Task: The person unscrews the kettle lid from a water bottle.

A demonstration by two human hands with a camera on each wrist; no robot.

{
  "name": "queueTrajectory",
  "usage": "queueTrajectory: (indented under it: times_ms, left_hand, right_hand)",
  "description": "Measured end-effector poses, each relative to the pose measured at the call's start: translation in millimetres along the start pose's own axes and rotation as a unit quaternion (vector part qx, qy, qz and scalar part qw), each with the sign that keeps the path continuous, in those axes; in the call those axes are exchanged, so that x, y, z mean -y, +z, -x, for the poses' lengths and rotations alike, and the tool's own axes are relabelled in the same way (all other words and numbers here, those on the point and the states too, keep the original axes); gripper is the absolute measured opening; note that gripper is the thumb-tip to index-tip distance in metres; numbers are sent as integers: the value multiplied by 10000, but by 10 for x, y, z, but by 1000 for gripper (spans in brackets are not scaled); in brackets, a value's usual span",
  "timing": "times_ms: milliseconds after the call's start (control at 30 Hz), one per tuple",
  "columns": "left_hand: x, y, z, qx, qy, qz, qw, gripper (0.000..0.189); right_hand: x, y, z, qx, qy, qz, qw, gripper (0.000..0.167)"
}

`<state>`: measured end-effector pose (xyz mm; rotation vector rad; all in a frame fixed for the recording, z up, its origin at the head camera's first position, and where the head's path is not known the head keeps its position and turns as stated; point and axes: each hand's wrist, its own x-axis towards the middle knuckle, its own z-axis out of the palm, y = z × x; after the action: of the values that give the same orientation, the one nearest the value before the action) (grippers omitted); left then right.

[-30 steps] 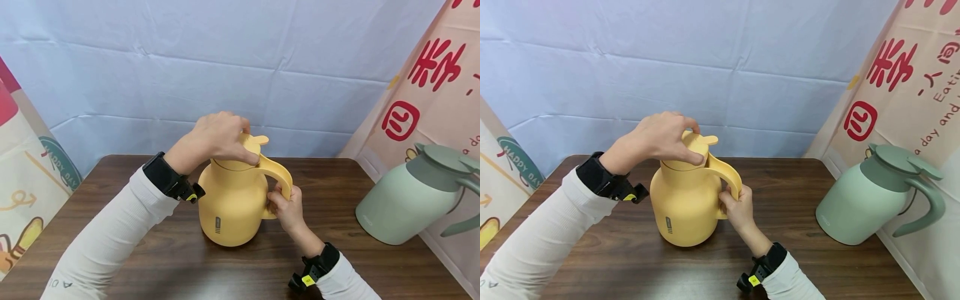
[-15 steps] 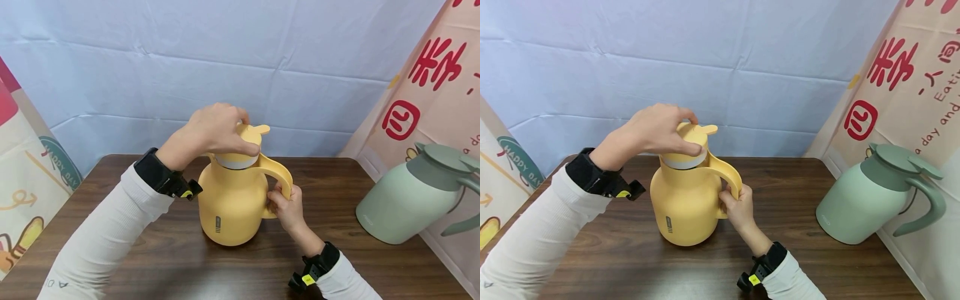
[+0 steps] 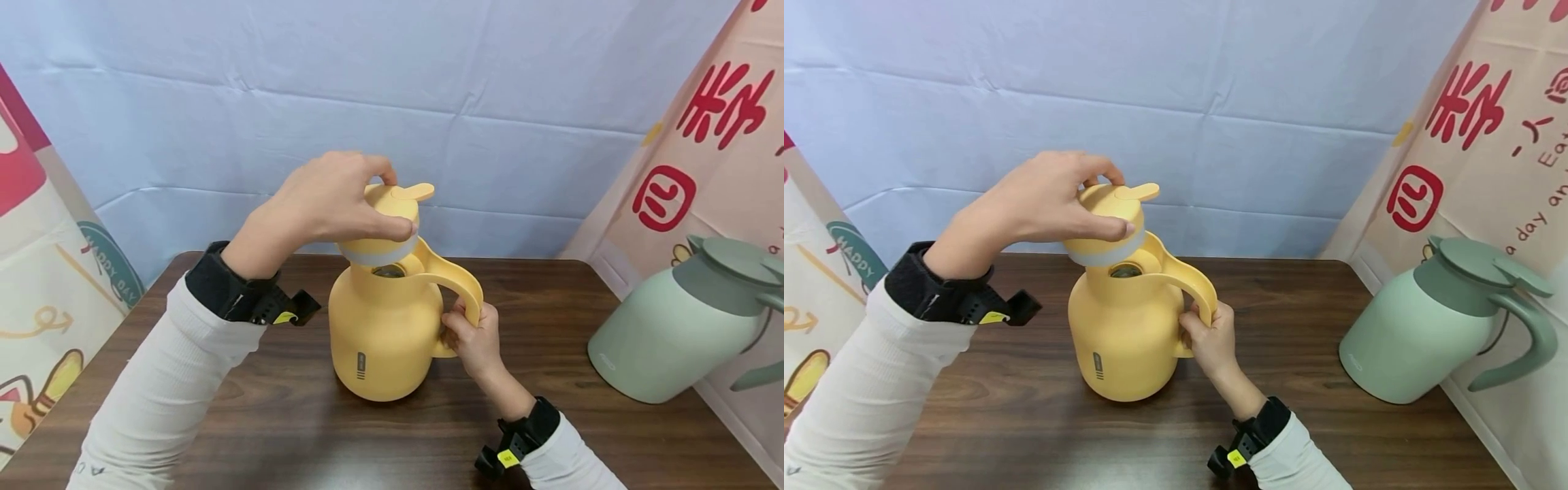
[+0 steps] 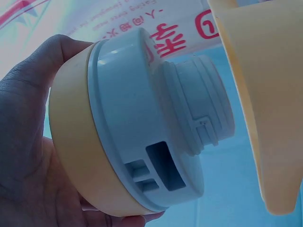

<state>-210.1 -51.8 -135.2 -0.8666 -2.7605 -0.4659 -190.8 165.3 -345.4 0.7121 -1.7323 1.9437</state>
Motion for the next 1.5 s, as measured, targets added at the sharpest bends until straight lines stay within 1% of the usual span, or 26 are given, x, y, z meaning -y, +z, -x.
queueTrajectory:
  times_ms: [233, 400, 700, 867, 1067, 1300, 1500]
  left_hand:
    - [63, -46, 128, 49, -123, -17, 9999, 51]
    - [141, -64, 239, 32, -246, 18, 9997, 49]
    - [284, -91, 490, -107, -444, -59, 9989, 47]
    - [378, -77, 641, -89, -553, -21, 9984, 48]
    - [530, -16, 742, 16, -693, 38, 9976, 49]
    - [704, 116, 828, 239, -911, -32, 9955, 44]
    - [850, 253, 904, 555, -1069, -30, 9927, 50]
  right_hand:
    - [0, -9, 12, -21, 121, 90, 9999, 32]
    - [3, -11, 17, -37, 91, 84, 9999, 33]
    - [17, -16, 6, -64, 83, 96, 9999, 33]
    - [13, -19, -5, -58, 85, 31, 9999, 32]
    - [0, -24, -7, -76, 141, 18, 9999, 31]
    - [-7, -9, -4, -53, 90, -11, 9999, 31]
    - [-22, 1, 1, -20, 174, 14, 9998, 31]
